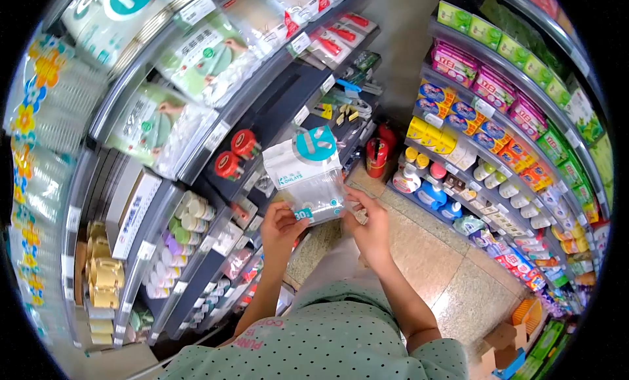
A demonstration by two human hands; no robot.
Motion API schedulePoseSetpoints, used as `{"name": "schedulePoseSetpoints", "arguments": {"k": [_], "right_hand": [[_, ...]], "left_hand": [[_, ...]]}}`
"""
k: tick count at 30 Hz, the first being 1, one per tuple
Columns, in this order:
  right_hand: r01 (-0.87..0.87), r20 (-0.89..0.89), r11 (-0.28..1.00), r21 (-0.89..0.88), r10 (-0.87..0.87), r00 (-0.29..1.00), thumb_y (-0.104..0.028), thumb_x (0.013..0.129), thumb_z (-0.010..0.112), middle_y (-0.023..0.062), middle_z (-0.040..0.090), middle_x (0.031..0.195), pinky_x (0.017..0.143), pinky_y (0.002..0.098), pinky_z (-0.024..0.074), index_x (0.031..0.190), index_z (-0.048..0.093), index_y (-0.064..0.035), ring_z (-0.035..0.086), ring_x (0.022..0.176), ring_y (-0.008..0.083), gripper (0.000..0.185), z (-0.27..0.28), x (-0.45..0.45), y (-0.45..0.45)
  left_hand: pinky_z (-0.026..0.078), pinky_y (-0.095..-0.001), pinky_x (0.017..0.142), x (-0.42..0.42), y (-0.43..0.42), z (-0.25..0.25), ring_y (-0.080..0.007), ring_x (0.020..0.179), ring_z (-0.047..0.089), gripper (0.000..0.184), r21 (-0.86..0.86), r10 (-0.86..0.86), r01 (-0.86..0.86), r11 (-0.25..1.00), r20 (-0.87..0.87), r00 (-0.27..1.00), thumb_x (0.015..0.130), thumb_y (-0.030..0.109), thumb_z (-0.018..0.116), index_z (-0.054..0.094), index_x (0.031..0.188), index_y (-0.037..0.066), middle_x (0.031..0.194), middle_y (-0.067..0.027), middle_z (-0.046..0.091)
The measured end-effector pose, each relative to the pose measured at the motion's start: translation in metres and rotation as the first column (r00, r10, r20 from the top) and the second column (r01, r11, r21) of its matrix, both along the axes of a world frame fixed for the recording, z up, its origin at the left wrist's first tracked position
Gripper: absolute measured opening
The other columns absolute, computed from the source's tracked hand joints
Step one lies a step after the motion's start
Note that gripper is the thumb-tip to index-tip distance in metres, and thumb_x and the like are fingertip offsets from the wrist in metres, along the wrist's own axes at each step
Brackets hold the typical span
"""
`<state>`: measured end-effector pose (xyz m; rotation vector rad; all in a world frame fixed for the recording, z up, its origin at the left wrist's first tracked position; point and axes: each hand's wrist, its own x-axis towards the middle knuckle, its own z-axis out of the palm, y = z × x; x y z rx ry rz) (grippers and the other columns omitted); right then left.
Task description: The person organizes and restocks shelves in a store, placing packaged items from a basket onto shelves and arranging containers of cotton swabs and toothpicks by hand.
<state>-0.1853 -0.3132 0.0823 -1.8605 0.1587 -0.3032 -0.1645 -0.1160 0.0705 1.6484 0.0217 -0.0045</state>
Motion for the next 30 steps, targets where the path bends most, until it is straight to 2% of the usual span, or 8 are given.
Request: {"name": "schedulePoseSetpoints", "arguments": {"k": [5,8,9,14,17,19,22,30], "right_hand": [[0.031,-0.020,0.996,-0.079,-0.033,0.999,0.001,0.076,0.070,0.0145,0.074,0.101,0.073,0.0344,0.0533,0.122,0.070,-0.0074,0.068,0.080,0.0236,0.047,-0.009,0.072,-0.008],[0.009,0.163,0.992,-0.123,0.012,0.987,0.002,0.079,0.069,0.0097,0.074,0.096,0.064,0.0277,0.0473,0.124,0.068,-0.0059,0.064,0.075,0.0143,0.046,-0.038,0.130,-0.010],[-0.009,-0.032,0.992,-0.128,0.005,0.999,0.002,0.080,0.065,0.0170,0.074,0.097,0.076,0.0340,0.0544,0.120,0.069,-0.0041,0.072,0.083,0.0259,0.041,-0.014,0.144,-0.008],[-0.026,0.143,0.999,-0.030,0.030,0.989,0.007,0.082,0.052,0.0202,0.073,0.095,0.077,0.0336,0.0534,0.117,0.071,-0.0045,0.071,0.082,0.0263,0.041,-0.058,0.257,-0.011],[-0.089,0.104,0.993,0.075,0.081,0.991,0.010,0.079,0.047,0.0193,0.073,0.097,0.080,0.0329,0.0529,0.115,0.072,-0.0069,0.071,0.088,0.0284,0.047,-0.072,0.312,-0.009],[-0.155,0.130,0.980,0.127,0.138,0.982,0.010,0.077,0.046,0.0184,0.074,0.099,0.082,0.0330,0.0528,0.113,0.073,-0.0080,0.071,0.091,0.0298,0.049,-0.071,0.342,-0.009],[-0.128,0.120,0.990,-0.052,0.133,0.984,0.010,0.076,0.045,0.0178,0.074,0.098,0.084,0.0329,0.0528,0.114,0.073,-0.0082,0.071,0.094,0.0292,0.050,-0.058,0.363,-0.005],[-0.294,0.063,0.956,0.001,0.294,0.954,0.010,0.074,0.045,0.0168,0.074,0.106,0.085,0.0337,0.0528,0.117,0.072,-0.0086,0.071,0.098,0.0299,0.054,-0.068,0.409,-0.006]], "left_hand": [[0.052,-0.0238,0.072,0.075,-0.008,-0.018,-0.0110,0.079,0.062,0.044,0.024,-0.029,0.029,0.999,0.036,0.999,0.080,0.007,0.083,0.056,0.114,0.001,0.088,-0.0046,0.065],[0.051,-0.0236,0.069,0.122,-0.009,-0.027,-0.0111,0.076,0.062,0.044,0.020,0.003,-0.004,1.000,0.051,0.999,0.079,0.009,0.083,0.056,0.113,0.001,0.088,-0.0045,0.065],[0.051,-0.0239,0.067,0.139,-0.008,-0.030,-0.0116,0.076,0.063,0.045,0.071,0.009,-0.013,0.997,0.062,0.998,0.079,0.010,0.084,0.056,0.114,0.001,0.089,-0.0051,0.065],[0.052,-0.0249,0.069,0.224,-0.013,-0.051,-0.0128,0.078,0.065,0.041,0.071,0.089,-0.102,0.992,0.169,0.982,0.079,0.010,0.083,0.058,0.110,0.000,0.087,-0.0069,0.068],[0.052,-0.0262,0.070,0.266,-0.012,-0.068,-0.0146,0.078,0.066,0.036,0.069,0.132,-0.154,0.986,0.247,0.960,0.079,0.007,0.081,0.060,0.107,0.000,0.087,-0.0081,0.069],[0.052,-0.0274,0.071,0.279,-0.014,-0.059,-0.0152,0.078,0.066,0.036,0.094,0.167,-0.192,0.977,0.229,0.959,0.079,0.005,0.080,0.059,0.108,0.000,0.087,-0.0082,0.070],[0.052,-0.0292,0.072,0.298,-0.016,-0.068,-0.0160,0.079,0.066,0.037,0.094,0.194,-0.229,0.969,0.286,0.938,0.081,0.002,0.077,0.058,0.112,0.000,0.090,-0.0085,0.069],[0.052,-0.0299,0.072,0.320,-0.033,-0.082,-0.0164,0.083,0.063,0.054,0.092,0.353,-0.377,0.922,0.207,0.913,0.080,-0.004,0.071,0.054,0.131,-0.002,0.101,-0.0116,0.067]]}}
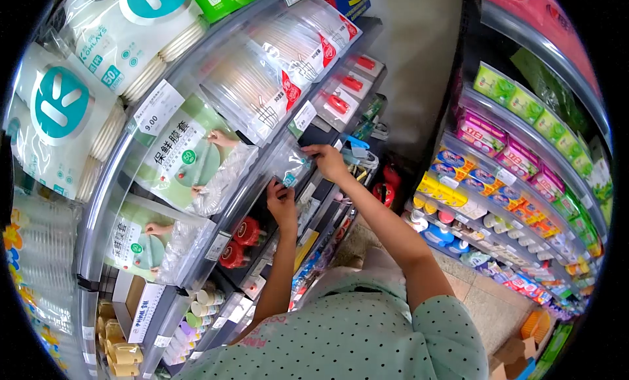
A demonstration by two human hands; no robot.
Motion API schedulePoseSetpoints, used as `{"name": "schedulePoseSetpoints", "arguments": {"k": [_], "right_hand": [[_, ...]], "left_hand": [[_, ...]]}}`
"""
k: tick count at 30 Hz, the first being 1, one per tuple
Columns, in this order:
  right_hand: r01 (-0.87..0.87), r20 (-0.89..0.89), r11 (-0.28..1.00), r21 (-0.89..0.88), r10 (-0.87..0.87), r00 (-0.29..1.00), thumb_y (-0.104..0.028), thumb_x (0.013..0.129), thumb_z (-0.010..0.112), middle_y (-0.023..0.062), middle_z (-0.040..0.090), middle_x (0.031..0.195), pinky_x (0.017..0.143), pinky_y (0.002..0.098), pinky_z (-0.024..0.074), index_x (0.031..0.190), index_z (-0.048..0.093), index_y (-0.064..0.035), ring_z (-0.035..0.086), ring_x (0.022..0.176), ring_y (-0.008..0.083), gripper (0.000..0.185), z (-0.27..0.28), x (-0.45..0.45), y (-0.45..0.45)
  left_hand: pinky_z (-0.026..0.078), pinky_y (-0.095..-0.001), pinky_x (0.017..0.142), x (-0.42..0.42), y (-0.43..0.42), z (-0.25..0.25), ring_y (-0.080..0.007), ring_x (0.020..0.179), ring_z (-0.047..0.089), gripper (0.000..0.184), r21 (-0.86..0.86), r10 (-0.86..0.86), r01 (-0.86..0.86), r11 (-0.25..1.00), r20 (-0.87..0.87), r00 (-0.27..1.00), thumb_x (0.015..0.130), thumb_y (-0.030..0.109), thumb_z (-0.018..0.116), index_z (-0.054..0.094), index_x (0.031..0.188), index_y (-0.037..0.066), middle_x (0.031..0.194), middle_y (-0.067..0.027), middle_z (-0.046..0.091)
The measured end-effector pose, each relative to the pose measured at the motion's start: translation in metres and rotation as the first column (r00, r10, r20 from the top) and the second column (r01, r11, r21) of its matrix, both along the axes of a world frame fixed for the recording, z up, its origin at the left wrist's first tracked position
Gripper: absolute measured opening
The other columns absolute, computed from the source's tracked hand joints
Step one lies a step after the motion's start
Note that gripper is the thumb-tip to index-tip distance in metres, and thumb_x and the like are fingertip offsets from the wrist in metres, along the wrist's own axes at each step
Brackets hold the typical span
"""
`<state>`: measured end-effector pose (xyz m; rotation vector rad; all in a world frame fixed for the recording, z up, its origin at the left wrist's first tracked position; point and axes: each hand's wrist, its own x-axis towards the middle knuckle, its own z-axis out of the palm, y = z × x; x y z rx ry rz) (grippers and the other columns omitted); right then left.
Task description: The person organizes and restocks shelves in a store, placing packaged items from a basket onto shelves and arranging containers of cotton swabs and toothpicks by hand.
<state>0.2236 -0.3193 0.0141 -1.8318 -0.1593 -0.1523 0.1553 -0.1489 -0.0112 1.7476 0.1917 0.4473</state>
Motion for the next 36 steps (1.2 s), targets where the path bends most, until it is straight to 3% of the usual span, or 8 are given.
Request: {"name": "schedulePoseSetpoints", "arguments": {"k": [13,16,19,22,23,24,27,36], "right_hand": [[-0.122,-0.008,0.992,-0.016,0.122,0.992,0.008,0.072,0.045,0.0184,0.074,0.104,0.091,0.0351,0.0522,0.113,0.073,-0.0030,0.069,0.100,0.0298,0.050,-0.031,0.040,-0.007],[-0.132,-0.040,0.991,-0.004,0.132,0.990,0.012,0.078,0.048,0.0144,0.075,0.104,0.084,0.0302,0.0524,0.118,0.071,-0.0023,0.069,0.094,0.0205,0.048,-0.039,0.045,-0.006],[-0.152,-0.020,0.988,0.013,0.152,0.988,0.009,0.080,0.054,0.0128,0.075,0.098,0.080,0.0299,0.0528,0.117,0.071,-0.0006,0.069,0.090,0.0192,0.041,-0.041,0.051,-0.007],[-0.151,-0.023,0.988,-0.012,0.151,0.988,0.003,0.079,0.062,0.0147,0.075,0.094,0.077,0.0312,0.0538,0.114,0.071,0.0013,0.071,0.086,0.0213,0.036,-0.037,0.054,-0.007],[-0.137,-0.044,0.991,0.008,0.137,0.990,0.001,0.078,0.066,0.0174,0.074,0.094,0.078,0.0329,0.0544,0.112,0.072,0.0018,0.072,0.087,0.0247,0.035,-0.035,0.054,-0.005],[-0.120,-0.063,0.992,0.028,0.122,0.991,-0.002,0.076,0.069,0.0201,0.074,0.094,0.078,0.0346,0.0551,0.110,0.073,0.0023,0.073,0.088,0.0282,0.034,-0.034,0.055,-0.005],[-0.133,-0.070,0.991,0.030,0.135,0.988,-0.007,0.077,0.076,0.0186,0.074,0.091,0.074,0.0330,0.0540,0.110,0.072,0.0038,0.072,0.083,0.0219,0.034,-0.029,0.051,-0.008],[-0.157,-0.291,0.853,0.498,0.335,0.896,-0.018,0.085,0.077,0.0025,0.074,0.089,0.072,0.0253,0.0488,0.110,0.075,-0.0024,0.064,0.081,0.0093,0.029,0.021,-0.024,-0.061]], "left_hand": [[0.051,-0.0297,0.072,0.019,0.008,-0.034,-0.0151,0.081,0.063,0.070,0.131,0.032,-0.016,0.991,-0.119,0.992,0.081,0.006,0.071,0.044,0.143,-0.010,0.097,-0.0138,0.066],[0.053,-0.0368,0.067,0.015,0.002,-0.025,-0.0242,0.074,0.067,0.031,0.146,0.078,-0.075,0.986,-0.017,0.997,0.081,0.010,0.075,0.061,0.102,-0.009,0.086,-0.0175,0.067],[0.052,-0.0361,0.067,0.017,-0.001,-0.016,-0.0226,0.075,0.066,0.033,0.131,0.108,-0.100,0.986,-0.055,0.993,0.083,0.013,0.077,0.061,0.101,-0.009,0.086,-0.0165,0.067],[0.052,-0.0342,0.067,0.020,-0.004,-0.019,-0.0209,0.075,0.066,0.032,0.036,0.148,-0.150,0.988,0.062,0.987,0.085,0.014,0.078,0.062,0.100,-0.008,0.090,-0.0151,0.067],[0.050,-0.0266,0.067,0.023,0.000,-0.026,-0.0137,0.082,0.061,0.045,-0.008,0.102,-0.101,0.995,0.036,0.994,0.089,0.013,0.076,0.054,0.124,-0.004,0.097,-0.0076,0.063],[0.051,-0.0270,0.069,0.021,-0.002,-0.023,-0.0138,0.083,0.062,0.046,-0.088,0.086,-0.085,0.993,0.012,0.996,0.089,0.013,0.076,0.054,0.125,-0.003,0.097,-0.0074,0.063],[0.054,-0.0285,0.074,0.010,-0.008,0.002,-0.0144,0.087,0.064,0.046,-0.286,0.030,-0.038,0.958,-0.033,0.999,0.089,0.013,0.076,0.052,0.126,-0.001,0.098,-0.0070,0.063],[0.056,-0.0335,0.088,-0.049,-0.026,0.062,-0.0152,0.100,0.064,0.037,-0.516,-0.153,0.077,0.853,-0.107,0.982,0.091,0.008,0.071,0.052,0.123,0.006,0.111,-0.0073,0.066]]}}
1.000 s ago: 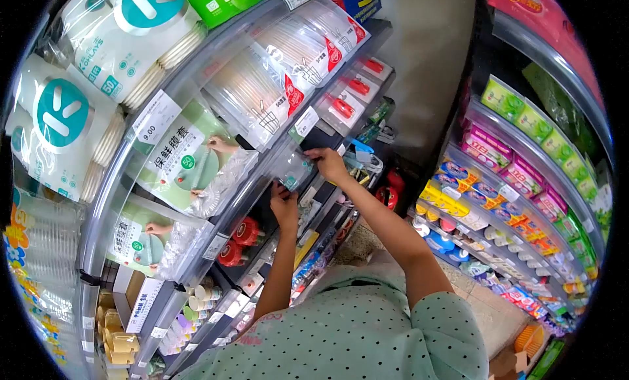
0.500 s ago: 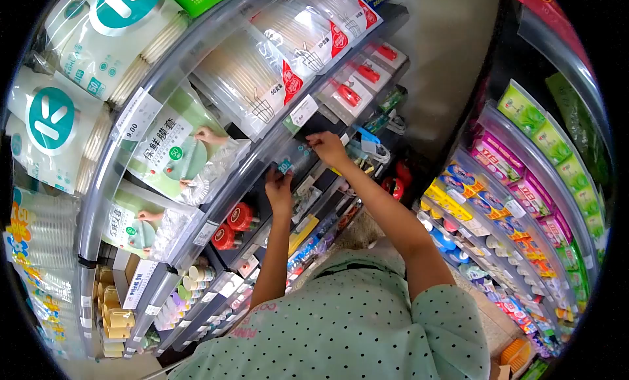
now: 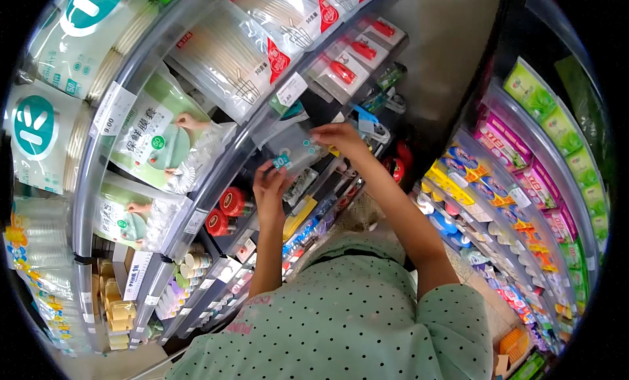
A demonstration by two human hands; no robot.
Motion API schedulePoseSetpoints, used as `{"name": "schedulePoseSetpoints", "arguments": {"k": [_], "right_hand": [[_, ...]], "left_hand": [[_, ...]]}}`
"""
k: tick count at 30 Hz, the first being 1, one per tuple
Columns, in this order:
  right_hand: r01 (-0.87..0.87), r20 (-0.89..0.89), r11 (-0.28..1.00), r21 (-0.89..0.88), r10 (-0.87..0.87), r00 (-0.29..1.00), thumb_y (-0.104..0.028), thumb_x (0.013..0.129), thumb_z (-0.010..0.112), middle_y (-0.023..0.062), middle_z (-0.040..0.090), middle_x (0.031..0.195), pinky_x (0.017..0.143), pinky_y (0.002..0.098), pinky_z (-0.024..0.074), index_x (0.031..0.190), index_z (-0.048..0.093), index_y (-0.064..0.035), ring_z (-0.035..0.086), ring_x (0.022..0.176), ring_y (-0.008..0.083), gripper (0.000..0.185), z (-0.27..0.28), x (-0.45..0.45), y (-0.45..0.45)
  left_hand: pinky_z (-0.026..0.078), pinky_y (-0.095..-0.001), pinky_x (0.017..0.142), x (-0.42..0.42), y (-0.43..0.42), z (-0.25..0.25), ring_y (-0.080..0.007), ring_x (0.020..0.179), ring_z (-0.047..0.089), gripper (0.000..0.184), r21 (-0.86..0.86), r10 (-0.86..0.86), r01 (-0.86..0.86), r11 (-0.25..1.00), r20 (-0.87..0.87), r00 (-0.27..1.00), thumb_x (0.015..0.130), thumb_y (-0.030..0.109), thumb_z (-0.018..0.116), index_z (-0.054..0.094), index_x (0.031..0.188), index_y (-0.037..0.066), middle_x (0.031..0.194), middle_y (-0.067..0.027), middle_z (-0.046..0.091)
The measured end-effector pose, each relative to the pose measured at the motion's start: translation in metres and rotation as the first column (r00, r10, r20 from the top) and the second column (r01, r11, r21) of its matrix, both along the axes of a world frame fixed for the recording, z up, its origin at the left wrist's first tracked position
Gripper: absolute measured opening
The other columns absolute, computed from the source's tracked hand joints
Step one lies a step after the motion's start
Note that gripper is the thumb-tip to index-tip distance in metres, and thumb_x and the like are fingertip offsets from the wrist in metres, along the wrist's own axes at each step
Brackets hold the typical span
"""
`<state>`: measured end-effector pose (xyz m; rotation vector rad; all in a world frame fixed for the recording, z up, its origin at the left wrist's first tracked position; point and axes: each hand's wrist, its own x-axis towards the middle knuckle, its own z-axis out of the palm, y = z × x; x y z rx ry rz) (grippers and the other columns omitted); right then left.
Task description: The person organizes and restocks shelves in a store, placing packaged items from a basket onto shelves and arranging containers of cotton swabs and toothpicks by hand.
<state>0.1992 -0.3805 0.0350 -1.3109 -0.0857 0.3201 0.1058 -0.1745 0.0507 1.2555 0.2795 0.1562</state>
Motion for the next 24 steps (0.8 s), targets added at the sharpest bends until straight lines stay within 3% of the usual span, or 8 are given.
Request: {"name": "schedulePoseSetpoints", "arguments": {"k": [4,9,12,13,16,18,21,24], "right_hand": [[0.048,-0.120,0.999,-0.016,-0.050,0.992,-0.025,0.089,0.074,-0.0014,0.069,0.084,0.068,0.0226,0.0419,0.109,0.074,-0.0017,0.057,0.075,0.0052,0.031,-0.015,-0.030,-0.020],[0.270,-0.061,0.957,0.103,-0.265,0.962,-0.009,0.090,0.068,-0.0021,0.067,0.077,0.061,0.0213,0.0389,0.098,0.076,0.0017,0.052,0.066,0.0045,0.015,-0.038,-0.070,-0.038],[0.353,0.042,0.934,0.047,-0.355,0.934,-0.002,0.089,0.066,0.0051,0.074,0.087,0.070,0.0259,0.0489,0.100,0.076,0.0041,0.061,0.073,0.0091,0.015,-0.040,-0.097,-0.058],[0.402,0.062,0.915,0.024,-0.403,0.913,-0.001,0.091,0.064,0.0052,0.074,0.088,0.071,0.0246,0.0492,0.100,0.075,0.0051,0.062,0.075,0.0084,0.016,-0.048,-0.103,-0.062],[0.467,0.046,0.884,-0.007,-0.467,0.883,-0.002,0.091,0.064,0.0049,0.074,0.088,0.071,0.0228,0.0490,0.100,0.074,0.0059,0.063,0.077,0.0072,0.015,-0.043,-0.128,-0.070],[0.492,0.060,0.870,-0.017,-0.490,0.869,-0.004,0.091,0.066,0.0034,0.073,0.086,0.070,0.0220,0.0480,0.100,0.074,0.0054,0.062,0.077,0.0060,0.015,-0.053,-0.139,-0.071],[0.525,0.052,0.850,-0.029,-0.524,0.850,-0.007,0.092,0.068,0.0019,0.073,0.085,0.068,0.0204,0.0457,0.100,0.075,0.0043,0.060,0.074,0.0045,0.015,-0.049,-0.152,-0.071],[0.549,0.042,0.834,-0.052,-0.547,0.836,-0.007,0.092,0.068,0.0016,0.073,0.084,0.068,0.0202,0.0451,0.100,0.075,0.0035,0.059,0.074,0.0042,0.015,-0.055,-0.161,-0.069]], "left_hand": [[0.054,-0.0342,0.089,-0.022,-0.011,-0.002,-0.0161,0.102,0.063,0.039,0.038,-0.113,0.114,0.993,-0.034,0.993,0.090,0.008,0.072,0.051,0.123,0.006,0.111,-0.0078,0.065],[0.050,-0.0268,0.078,-0.031,-0.016,-0.005,-0.0132,0.096,0.062,0.036,0.197,-0.326,0.329,0.923,-0.051,0.944,0.091,0.012,0.073,0.056,0.121,0.003,0.102,-0.0069,0.064],[0.050,-0.0299,0.078,-0.011,-0.004,-0.006,-0.0156,0.094,0.062,0.039,0.717,-0.304,0.234,0.657,-0.032,0.952,0.090,0.020,0.075,0.060,0.120,0.000,0.102,-0.0099,0.066],[0.050,-0.0351,0.081,0.000,0.001,-0.003,-0.0215,0.096,0.063,0.042,0.848,-0.222,0.073,0.525,0.054,0.973,0.089,0.023,0.074,0.060,0.121,-0.001,0.106,-0.0135,0.066],[0.044,-0.0465,0.098,0.052,0.023,-0.006,-0.0373,0.109,0.061,0.046,0.922,-0.248,-0.387,-0.009,0.373,0.894,0.089,0.026,0.072,0.061,0.124,0.000,0.121,-0.0212,0.064],[0.037,-0.0537,0.105,0.090,0.034,-0.018,-0.0437,0.120,0.055,0.050,0.904,-0.222,-0.420,-0.079,0.395,0.892,0.089,0.032,0.070,0.061,0.127,0.002,0.130,-0.0254,0.060],[0.039,-0.0553,0.104,0.138,0.049,-0.037,-0.0433,0.119,0.057,0.051,0.937,-0.107,-0.274,-0.214,0.257,0.961,0.090,0.037,0.069,0.060,0.131,0.007,0.131,-0.0225,0.061],[0.040,-0.0552,0.102,0.159,0.048,-0.031,-0.0433,0.114,0.060,0.043,0.968,0.049,0.012,-0.252,0.001,0.999,0.091,0.038,0.068,0.064,0.128,0.017,0.124,-0.0170,0.067]]}}
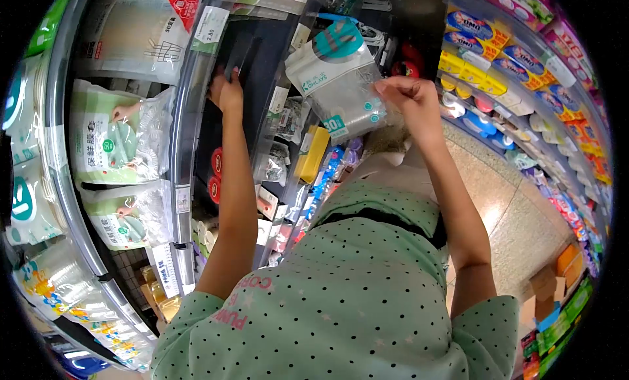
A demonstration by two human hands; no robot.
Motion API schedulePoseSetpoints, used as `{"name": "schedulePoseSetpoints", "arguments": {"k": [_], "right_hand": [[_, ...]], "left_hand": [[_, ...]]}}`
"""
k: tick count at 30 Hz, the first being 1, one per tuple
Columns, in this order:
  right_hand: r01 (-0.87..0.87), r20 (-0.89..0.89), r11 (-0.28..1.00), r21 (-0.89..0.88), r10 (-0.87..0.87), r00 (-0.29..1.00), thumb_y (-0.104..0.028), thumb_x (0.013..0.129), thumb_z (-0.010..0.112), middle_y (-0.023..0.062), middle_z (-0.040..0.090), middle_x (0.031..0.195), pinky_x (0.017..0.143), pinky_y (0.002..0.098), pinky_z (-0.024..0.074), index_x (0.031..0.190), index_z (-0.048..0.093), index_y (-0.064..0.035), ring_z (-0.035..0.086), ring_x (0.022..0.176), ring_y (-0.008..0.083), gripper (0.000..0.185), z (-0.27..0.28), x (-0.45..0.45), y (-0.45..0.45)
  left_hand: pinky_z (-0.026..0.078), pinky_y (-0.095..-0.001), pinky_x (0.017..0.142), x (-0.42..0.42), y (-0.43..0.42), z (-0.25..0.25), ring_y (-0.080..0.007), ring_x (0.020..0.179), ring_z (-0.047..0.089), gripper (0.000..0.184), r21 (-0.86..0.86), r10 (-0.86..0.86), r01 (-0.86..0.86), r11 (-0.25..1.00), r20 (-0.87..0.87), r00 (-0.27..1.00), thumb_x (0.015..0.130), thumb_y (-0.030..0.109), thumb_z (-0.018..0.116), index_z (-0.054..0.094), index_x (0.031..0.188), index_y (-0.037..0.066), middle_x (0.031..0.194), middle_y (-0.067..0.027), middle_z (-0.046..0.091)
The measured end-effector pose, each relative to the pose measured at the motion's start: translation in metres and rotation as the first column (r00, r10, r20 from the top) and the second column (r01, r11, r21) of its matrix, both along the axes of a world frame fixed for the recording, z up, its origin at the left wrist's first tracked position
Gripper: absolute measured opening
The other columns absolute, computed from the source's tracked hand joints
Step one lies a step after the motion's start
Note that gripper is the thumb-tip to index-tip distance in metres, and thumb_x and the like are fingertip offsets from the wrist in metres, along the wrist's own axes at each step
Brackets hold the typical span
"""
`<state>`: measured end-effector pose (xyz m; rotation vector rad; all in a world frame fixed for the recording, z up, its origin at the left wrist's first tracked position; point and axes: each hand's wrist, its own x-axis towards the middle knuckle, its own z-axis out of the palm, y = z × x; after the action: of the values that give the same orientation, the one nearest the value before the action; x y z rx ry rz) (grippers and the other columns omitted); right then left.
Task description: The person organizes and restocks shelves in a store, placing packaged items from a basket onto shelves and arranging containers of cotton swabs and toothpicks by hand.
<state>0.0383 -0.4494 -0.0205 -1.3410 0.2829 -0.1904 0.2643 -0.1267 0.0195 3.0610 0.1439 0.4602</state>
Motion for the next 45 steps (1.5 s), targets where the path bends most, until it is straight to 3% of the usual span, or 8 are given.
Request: {"name": "schedulePoseSetpoints", "arguments": {"k": [2,6,10,16,24,27,30,45], "right_hand": [[0.031,0.027,0.999,0.032,-0.032,0.999,-0.008,0.092,0.069,0.0022,0.073,0.084,0.069,0.0213,0.0469,0.098,0.076,0.0031,0.061,0.075,0.0051,0.015,0.003,-0.007,0.004],[0.078,0.029,0.997,-0.028,-0.078,0.997,-0.008,0.089,0.071,0.0064,0.075,0.083,0.072,0.0237,0.0494,0.097,0.076,0.0033,0.064,0.075,0.0085,0.015,0.015,-0.017,0.010],[0.199,0.137,0.908,-0.368,-0.159,0.978,-0.005,0.083,0.072,0.0126,0.075,0.081,0.073,0.0291,0.0509,0.092,0.076,0.0011,0.067,0.072,0.0182,0.012,0.039,-0.021,0.017],[0.290,0.276,0.785,-0.548,-0.157,0.948,-0.002,0.078,0.073,0.0108,0.074,0.080,0.085,0.0333,0.0463,0.085,0.077,-0.0027,0.064,0.069,0.0237,0.008,0.047,-0.020,0.015],[0.276,0.221,0.831,-0.484,-0.189,0.957,-0.003,0.078,0.074,0.0127,0.074,0.078,0.081,0.0331,0.0479,0.085,0.077,-0.0020,0.066,0.071,0.0242,0.008,0.045,-0.016,0.010],[0.273,0.214,0.833,-0.481,-0.191,0.958,-0.004,0.079,0.074,0.0136,0.074,0.079,0.079,0.0331,0.0486,0.086,0.077,-0.0012,0.067,0.071,0.0245,0.009,0.044,-0.013,0.008],[0.273,0.202,0.842,-0.466,-0.199,0.959,-0.004,0.079,0.073,0.0141,0.074,0.079,0.078,0.0329,0.0493,0.087,0.077,-0.0005,0.068,0.072,0.0246,0.009,0.045,-0.012,0.008],[0.230,0.119,0.890,-0.394,-0.199,0.973,-0.007,0.084,0.073,0.0139,0.074,0.083,0.076,0.0319,0.0506,0.091,0.076,0.0012,0.067,0.078,0.0227,0.011,0.038,-0.002,0.010]], "left_hand": [[0.042,-0.0538,0.101,0.003,0.005,0.002,-0.0405,0.112,0.062,0.034,-0.080,-0.017,0.018,0.997,0.003,1.000,0.092,0.037,0.067,0.068,0.122,0.020,0.117,-0.0132,0.070],[0.050,-0.0444,0.079,0.017,0.025,-0.005,-0.0340,0.084,0.068,0.036,-0.017,-0.256,0.262,0.965,0.163,0.953,0.097,0.037,0.061,0.066,0.100,0.001,0.090,-0.0154,0.070],[0.050,-0.0325,0.075,0.025,0.022,-0.003,-0.0180,0.077,0.064,0.020,-0.417,-0.148,0.112,0.902,-0.053,0.988,0.099,0.015,0.051,0.066,0.095,0.002,0.087,-0.0071,0.071],[0.050,-0.0260,0.060,0.048,0.039,-0.032,-0.0150,0.066,0.063,0.017,-0.754,-0.085,0.164,0.637,0.142,0.986,0.091,-0.001,0.055,0.071,0.090,-0.005,0.078,-0.0092,0.071],[0.049,-0.0262,0.059,0.035,0.030,-0.024,-0.0158,0.066,0.062,0.015,-0.744,-0.071,0.104,0.660,0.076,0.995,0.088,-0.003,0.055,0.068,0.080,-0.003,0.077,-0.0096,0.070],[0.050,-0.0287,0.074,0.021,0.023,-0.016,-0.0151,0.076,0.061,0.018,-0.666,-0.092,0.065,0.743,-0.006,0.996,0.096,0.001,0.046,0.064,0.091,0.001,0.087,-0.0061,0.069],[0.051,-0.0279,0.074,0.010,0.022,-0.021,-0.0152,0.076,0.061,0.019,-0.631,-0.199,0.255,0.733,0.159,0.967,0.093,-0.005,0.048,0.066,0.090,0.000,0.087,-0.0072,0.069],[0.052,-0.0299,0.066,0.005,0.025,-0.022,-0.0156,0.067,0.063,0.014,-0.530,-0.310,0.397,0.750,0.248,0.918,0.090,-0.002,0.060,0.074,0.087,-0.002,0.076,-0.0086,0.070]]}}
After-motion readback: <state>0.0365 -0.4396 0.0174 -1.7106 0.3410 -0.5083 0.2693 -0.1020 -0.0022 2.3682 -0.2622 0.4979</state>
